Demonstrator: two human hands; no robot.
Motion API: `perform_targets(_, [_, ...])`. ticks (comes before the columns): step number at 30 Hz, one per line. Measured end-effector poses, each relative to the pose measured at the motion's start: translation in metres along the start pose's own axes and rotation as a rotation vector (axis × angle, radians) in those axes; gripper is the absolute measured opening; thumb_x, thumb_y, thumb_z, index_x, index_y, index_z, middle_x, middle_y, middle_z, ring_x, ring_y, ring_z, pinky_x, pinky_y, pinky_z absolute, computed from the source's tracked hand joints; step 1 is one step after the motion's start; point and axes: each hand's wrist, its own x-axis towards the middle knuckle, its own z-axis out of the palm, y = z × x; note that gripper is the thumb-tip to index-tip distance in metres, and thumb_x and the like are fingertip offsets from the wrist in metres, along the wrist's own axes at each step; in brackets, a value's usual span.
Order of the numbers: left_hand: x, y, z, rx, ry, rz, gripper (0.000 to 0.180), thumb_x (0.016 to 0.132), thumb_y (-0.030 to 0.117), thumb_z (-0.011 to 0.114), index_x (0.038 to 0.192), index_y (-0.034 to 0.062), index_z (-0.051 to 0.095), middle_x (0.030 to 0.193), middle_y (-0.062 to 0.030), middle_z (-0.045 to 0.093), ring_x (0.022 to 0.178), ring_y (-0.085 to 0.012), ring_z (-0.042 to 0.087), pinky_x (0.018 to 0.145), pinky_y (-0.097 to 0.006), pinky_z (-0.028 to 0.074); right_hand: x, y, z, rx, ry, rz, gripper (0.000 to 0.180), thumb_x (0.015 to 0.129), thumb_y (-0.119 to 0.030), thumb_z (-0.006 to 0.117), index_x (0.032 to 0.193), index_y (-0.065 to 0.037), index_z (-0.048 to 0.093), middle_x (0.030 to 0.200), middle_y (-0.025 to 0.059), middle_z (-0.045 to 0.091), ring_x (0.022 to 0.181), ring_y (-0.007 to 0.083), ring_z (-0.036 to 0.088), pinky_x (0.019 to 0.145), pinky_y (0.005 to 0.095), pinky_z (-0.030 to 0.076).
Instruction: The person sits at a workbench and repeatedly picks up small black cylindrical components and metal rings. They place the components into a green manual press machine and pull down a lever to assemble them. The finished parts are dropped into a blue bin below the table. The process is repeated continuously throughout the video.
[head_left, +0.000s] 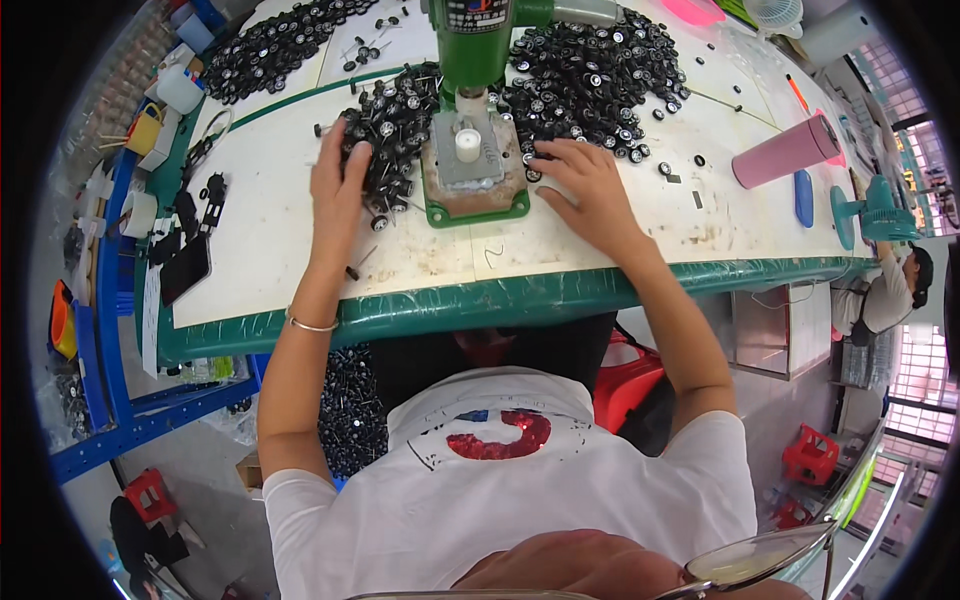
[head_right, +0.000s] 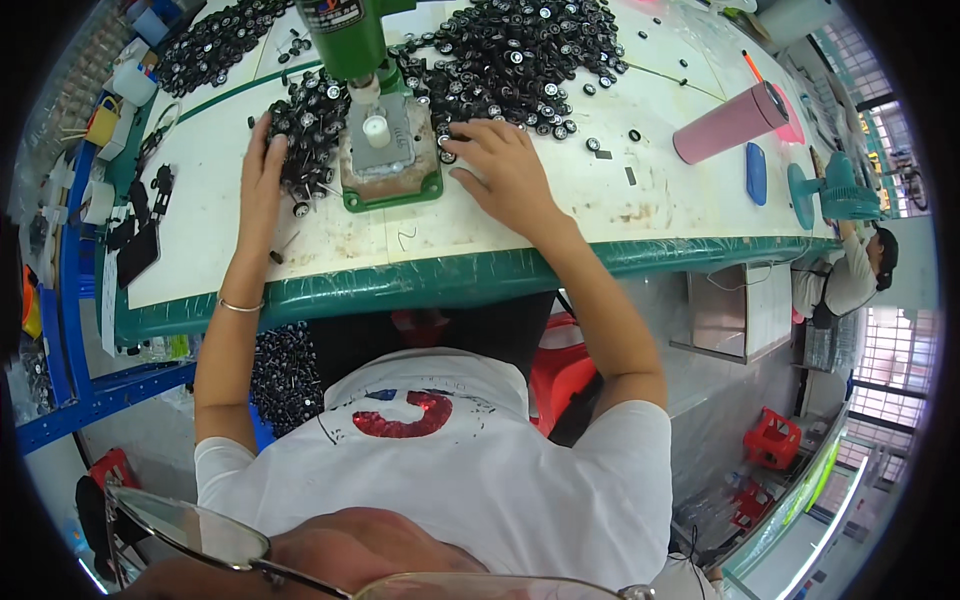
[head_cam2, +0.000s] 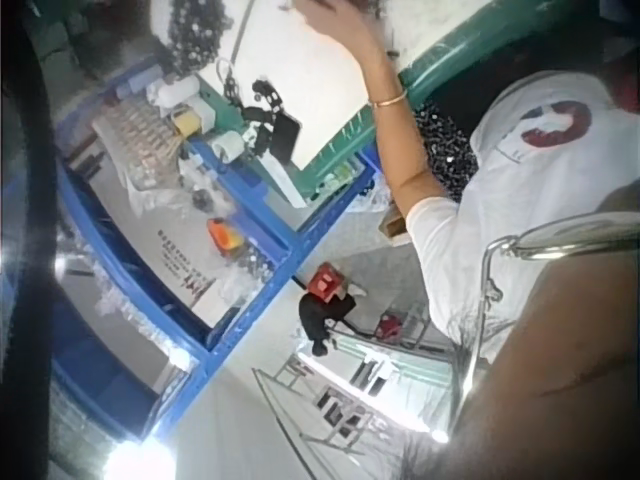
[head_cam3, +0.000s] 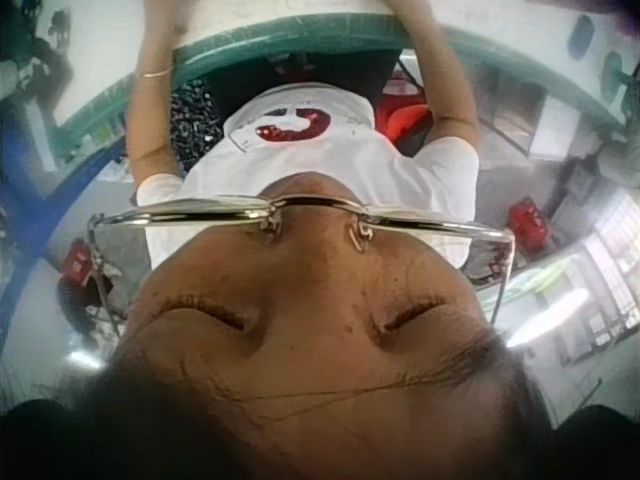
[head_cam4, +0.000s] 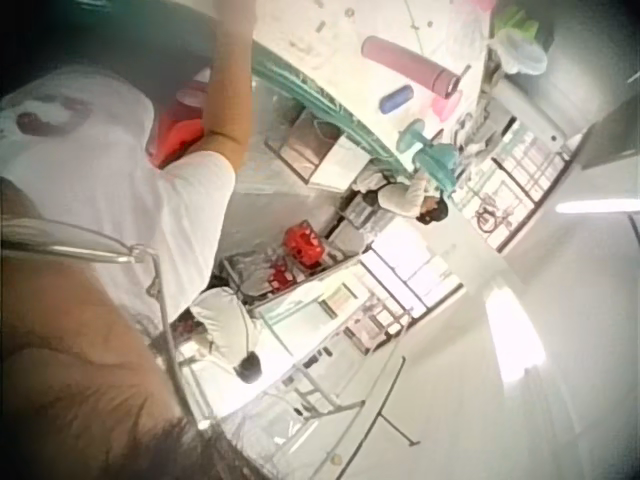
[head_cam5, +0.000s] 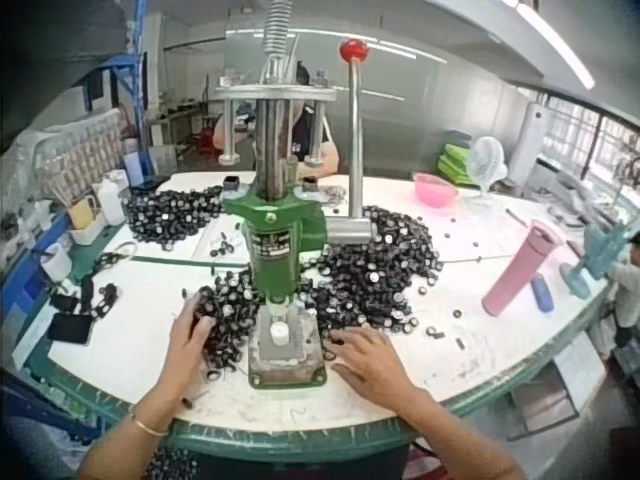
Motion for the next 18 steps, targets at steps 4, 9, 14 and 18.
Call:
perform_targets(4, [-0.024,0.02,-0.017,0.019,-0.123,-0.077,0.06,0.094,0.033,0.053,0.142,0.0018,0.036,0.146,-0.0201,0.039,0.138,-0.0331,0.032,0.112,-0.041,0.024,-0.005,0.0,0.005,-0.059,-0.009,0.031,0.021,0.079,-0.011,0.068,0.1,-0.008,0.067,0.11,0.004,0.064,0.106,0.0259,0.055,0.092,0.0406,0.041])
perform_targets(9, [-0.065,0.03,-0.049,0.294,-0.146,0.099,0.064,0.081,0.016,0.071,0.138,0.0054,0.045,0.145,-0.0157,0.041,0.138,-0.0316,0.032,0.111,-0.04,0.027,-0.006,-0.002,-0.001,-0.067,0.034,0.09,0.023,0.078,-0.007,0.069,0.101,-0.008,0.067,0.108,0.0061,0.062,0.102,0.0279,0.056,0.089,0.0394,0.041])
perform_targets(14, [-0.08,0.035,-0.057,0.226,-0.167,-0.051,0.046,0.073,0.013,0.078,0.117,0.0074,0.065,0.134,-0.0121,0.052,0.124,-0.03,0.046,0.102,-0.037,0.038,-0.001,-0.003,-0.001,-0.115,0.038,0.234,0.023,0.076,-0.011,0.073,0.098,-0.008,0.069,0.102,0.0057,0.061,0.098,0.0273,0.055,0.087,0.0388,0.041])
perform_targets(18, [-0.08,0.042,-0.053,0.379,-0.185,0.022,0.027,0.075,0.012,0.076,0.101,0.0071,0.071,0.105,-0.0071,0.063,0.095,-0.0249,0.056,0.082,-0.036,0.042,-0.001,-0.002,0.0,-0.127,0.034,0.287,0.017,0.075,-0.012,0.075,0.09,-0.007,0.07,0.093,0.0055,0.06,0.087,0.0251,0.056,0.078,0.0368,0.043])
